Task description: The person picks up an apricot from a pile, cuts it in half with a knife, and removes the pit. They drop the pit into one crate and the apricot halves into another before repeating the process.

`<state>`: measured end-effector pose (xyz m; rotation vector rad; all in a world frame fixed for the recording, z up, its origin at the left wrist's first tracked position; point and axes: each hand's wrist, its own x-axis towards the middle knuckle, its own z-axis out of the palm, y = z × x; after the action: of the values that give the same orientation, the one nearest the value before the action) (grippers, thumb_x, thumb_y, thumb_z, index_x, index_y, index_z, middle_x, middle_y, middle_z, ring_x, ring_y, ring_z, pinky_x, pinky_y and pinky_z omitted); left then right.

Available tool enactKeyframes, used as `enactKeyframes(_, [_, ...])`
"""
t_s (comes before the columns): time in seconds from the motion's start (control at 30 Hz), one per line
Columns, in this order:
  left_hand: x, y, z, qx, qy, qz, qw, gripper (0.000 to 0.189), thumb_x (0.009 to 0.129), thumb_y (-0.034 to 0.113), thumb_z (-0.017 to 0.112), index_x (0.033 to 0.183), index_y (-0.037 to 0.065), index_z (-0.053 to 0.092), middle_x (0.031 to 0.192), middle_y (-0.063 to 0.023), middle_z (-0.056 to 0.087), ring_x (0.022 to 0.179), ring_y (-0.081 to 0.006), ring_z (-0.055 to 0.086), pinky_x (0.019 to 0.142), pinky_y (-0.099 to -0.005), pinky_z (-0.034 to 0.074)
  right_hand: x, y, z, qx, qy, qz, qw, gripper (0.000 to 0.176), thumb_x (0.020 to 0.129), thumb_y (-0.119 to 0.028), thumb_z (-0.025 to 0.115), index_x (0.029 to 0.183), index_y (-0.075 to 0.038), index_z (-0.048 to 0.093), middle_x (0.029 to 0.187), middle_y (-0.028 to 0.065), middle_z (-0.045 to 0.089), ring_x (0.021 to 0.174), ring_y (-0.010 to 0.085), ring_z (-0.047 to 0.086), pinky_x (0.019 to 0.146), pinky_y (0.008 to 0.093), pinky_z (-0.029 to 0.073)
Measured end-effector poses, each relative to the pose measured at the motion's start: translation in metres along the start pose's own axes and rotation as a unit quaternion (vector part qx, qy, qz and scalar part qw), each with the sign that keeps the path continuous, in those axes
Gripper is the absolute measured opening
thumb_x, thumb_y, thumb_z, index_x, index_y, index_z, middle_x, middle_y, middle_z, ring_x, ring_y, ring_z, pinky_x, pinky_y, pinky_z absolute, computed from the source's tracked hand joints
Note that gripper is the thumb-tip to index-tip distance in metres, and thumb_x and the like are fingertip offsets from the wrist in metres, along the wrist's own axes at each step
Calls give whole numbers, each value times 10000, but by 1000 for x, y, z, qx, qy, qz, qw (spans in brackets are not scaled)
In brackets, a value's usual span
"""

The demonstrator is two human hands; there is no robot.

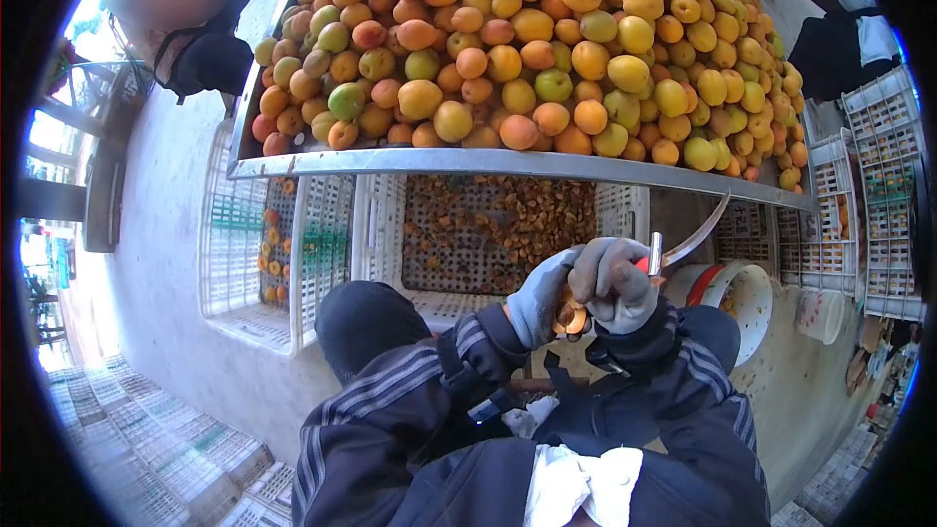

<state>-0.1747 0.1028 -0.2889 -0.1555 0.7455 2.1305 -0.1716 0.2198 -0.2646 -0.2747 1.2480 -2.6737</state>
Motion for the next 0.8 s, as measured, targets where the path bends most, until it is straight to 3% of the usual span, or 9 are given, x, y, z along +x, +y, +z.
enactKeyframes(0.1, [6, -9, -11, -48, 98, -3, 994, 414, 888, 372, 410, 1067, 12, 510, 966, -123, 564, 862, -217, 581, 808, -313, 485, 3, 2, 1, -144, -19, -76, 987, 357, 879, -275, 510, 618, -37, 455, 637, 129, 535, 369, 76, 355, 352, 206, 281])
enactKeyframes(0.17, [8, -12, -17, -241, 128, 33, 962, 392, 874, 371, 433, 1039, 26, 518, 929, -116, 562, 839, -225, 572, 784, -334, 480, 5, -2, 1, -218, -24, -102, 970, 313, 863, -245, 543, 640, -35, 479, 679, 157, 566, 388, 67, 414, 370, 192, 341])
enactKeyframes(0.37, [11, -27, -22, -252, 225, 94, 936, 303, 881, 284, 415, 1046, 53, 522, 894, -95, 549, 822, -209, 554, 743, -319, 478, 13, 7, 1, -332, -97, -211, 914, 327, 862, -253, 544, 628, -31, 491, 704, 161, 571, 381, 72, 423, 386, 194, 368])
enactKeyframes(0.43, [6, -22, -20, -69, 218, 127, 965, 370, 768, 169, 573, 1095, 15, 496, 976, -111, 559, 896, -203, 561, 805, -307, 461, 7, 3, 6, -200, -15, -137, 970, 353, 861, -295, 550, 638, -26, 500, 700, 155, 571, 373, 67, 415, 394, 197, 378])
enactKeyframes(0.5, [4, -15, -21, 13, 206, 125, 970, 515, 660, 70, 697, 1122, -4, 482, 1015, -117, 564, 933, -193, 564, 833, -298, 451, 10, -11, 12, -216, -26, -143, 966, 382, 859, -333, 549, 639, -24, 503, 681, 145, 569, 360, 60, 402, 398, 198, 382])
enactKeyframes(0.57, [-4, -8, -14, 289, 135, 216, 923, 494, 670, 88, 698, 1109, -1, 490, 1018, -113, 566, 927, -190, 563, 817, -300, 461, 8, -16, 12, -189, -35, -102, 976, 251, 806, -208, 606, 637, -33, 544, 715, 144, 597, 567, 182, 556, 552, 287, 469])
enactKeyframes(0.7, [1, -19, -18, 112, 135, 179, 968, 470, 657, 97, 715, 1068, 6, 505, 989, -96, 570, 897, -181, 565, 800, -294, 465, 5, -13, -2, -212, -93, -88, 969, 275, 811, -235, 606, 634, -40, 526, 720, 135, 598, 561, 177, 552, 543, 283, 461])
enactKeyframes(0.73, [-2, -15, -13, 174, 116, 207, 956, 333, 761, 180, 557, 1047, 13, 518, 935, -107, 574, 860, -198, 572, 781, -288, 474, 3, -13, 1, -211, -91, -88, 969, 275, 811, -235, 606, 634, -40, 526, 720, 135, 598, 561, 177, 552, 543, 283, 461])
enactKeyframes(0.8, [-1, -10, -11, 236, 95, 236, 938, 319, 866, 263, 399, 1027, 20, 530, 882, -118, 577, 823, -214, 579, 762, -283, 483, 3, -15, 8, -178, -72, -85, 978, 299, 826, -249, 593, 627, -39, 515, 712, 130, 588, 497, 133, 518, 490, 248, 437])
